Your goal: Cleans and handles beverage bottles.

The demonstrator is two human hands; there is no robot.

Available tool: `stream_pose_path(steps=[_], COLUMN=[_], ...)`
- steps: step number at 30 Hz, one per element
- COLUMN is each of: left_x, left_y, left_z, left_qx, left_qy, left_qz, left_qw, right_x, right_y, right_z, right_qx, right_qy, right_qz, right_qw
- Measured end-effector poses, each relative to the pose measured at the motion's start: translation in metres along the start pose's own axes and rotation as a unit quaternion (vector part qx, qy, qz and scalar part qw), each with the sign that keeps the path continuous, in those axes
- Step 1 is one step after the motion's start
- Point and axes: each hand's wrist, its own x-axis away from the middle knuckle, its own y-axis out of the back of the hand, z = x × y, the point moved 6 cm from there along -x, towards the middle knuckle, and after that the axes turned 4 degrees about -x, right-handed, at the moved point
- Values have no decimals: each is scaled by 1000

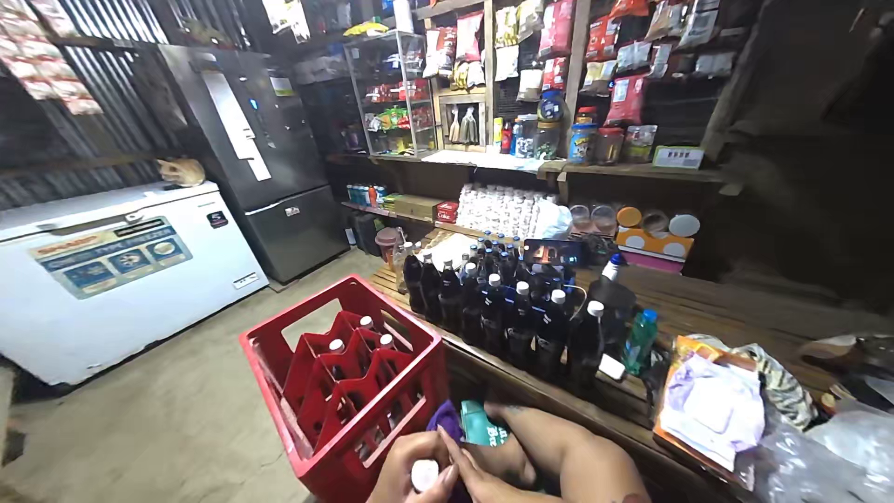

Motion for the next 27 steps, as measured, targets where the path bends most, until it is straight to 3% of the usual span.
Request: stream_pose_path(steps=[5,8,11,13,15,18,22,25,27], left_x=[11,15,16,12,9,4,4,7,9], left_y=[14,19,22,27,32,35,28,24,22], left_z=[8,15,22,27,33,37,32,29,30], left_qx=[-88,-127,-147,-149,-143,-136,-138,-144,-145], left_qy=[14,23,36,51,69,87,70,50,45], left_qz=[-163,-180,-202,-216,-231,-242,-229,-210,-206], left_qw=[983,975,968,964,960,957,961,966,967], right_x=[4,9,2,-6,-15,-18,-16,-8,-9], right_y=[-11,-18,-26,-30,-33,-28,-18,-13,-16], right_z=[3,8,-21,-47,-70,-61,-38,-13,-25], right_qx=[10,72,205,218,157,54,12,91,138], right_qy=[134,175,231,190,109,-29,25,101,133], right_qz=[-31,-45,-67,-26,7,33,-14,-25,-27], right_qw=[990,981,949,957,982,998,1000,990,981])
